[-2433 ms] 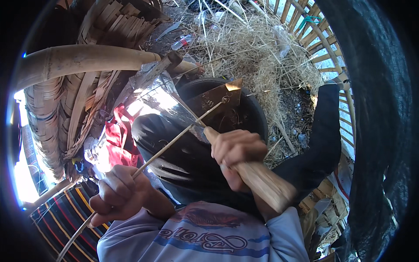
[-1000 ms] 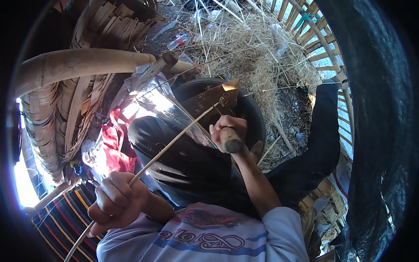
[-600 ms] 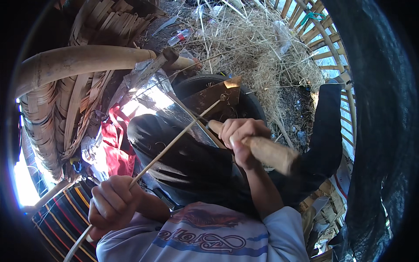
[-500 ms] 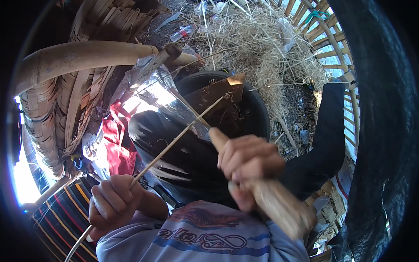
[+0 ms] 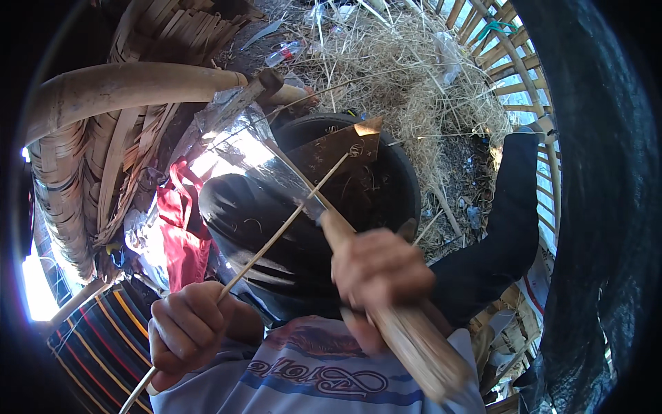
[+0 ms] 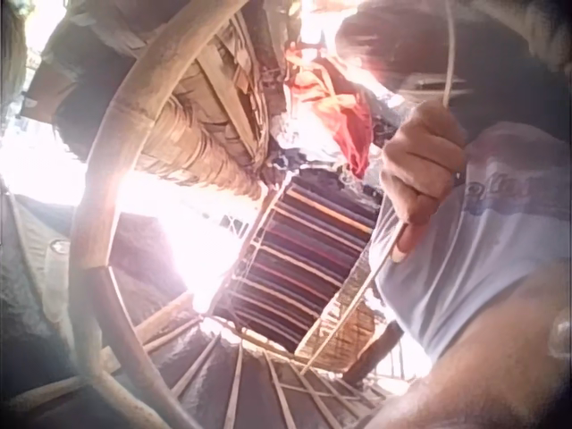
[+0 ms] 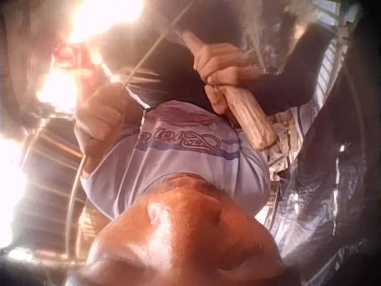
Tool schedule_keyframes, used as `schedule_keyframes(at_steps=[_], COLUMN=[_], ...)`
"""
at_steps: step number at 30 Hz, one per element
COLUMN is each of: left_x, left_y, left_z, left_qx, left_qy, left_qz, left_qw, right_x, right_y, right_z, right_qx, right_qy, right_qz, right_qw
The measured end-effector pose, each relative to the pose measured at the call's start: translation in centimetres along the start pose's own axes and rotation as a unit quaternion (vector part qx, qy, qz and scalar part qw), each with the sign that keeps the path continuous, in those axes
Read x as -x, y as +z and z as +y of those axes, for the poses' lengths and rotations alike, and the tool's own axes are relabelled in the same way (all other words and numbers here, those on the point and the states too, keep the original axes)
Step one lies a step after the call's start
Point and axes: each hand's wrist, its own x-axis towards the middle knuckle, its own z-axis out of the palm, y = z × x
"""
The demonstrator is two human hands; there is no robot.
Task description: The person shaves a thin wooden stick along its length using a knife.
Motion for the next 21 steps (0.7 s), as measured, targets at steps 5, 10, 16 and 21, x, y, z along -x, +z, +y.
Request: schedule_keyframes(at_steps=[5,10,16,21], left_x=[0.2,0.1,0.3,0.2], left_y=[-0.2,-0.2,-0.5,0.7], left_z=[-0.3,0.1,0.8,-0.5], left_qx=[-0.007,-0.025,-0.049,-0.039], left_qy=[-0.004,-0.005,-0.012,0.023], left_qz=[-0.006,0.011,0.037,0.091], left_qw=[1.0,1.0,0.998,0.995], right_x=[2.0,1.2,-0.4,2.3], right_y=[-2.0,-1.1,-0.9,-1.7], right_z=[2.6,0.9,0.0,3.1], right_qx=[0.053,-0.017,-0.057,-0.009], right_qy=[0.056,-0.025,-0.041,0.05], right_qz=[0.087,0.015,0.016,0.123], right_qw=[0.993,0.999,0.997,0.991])
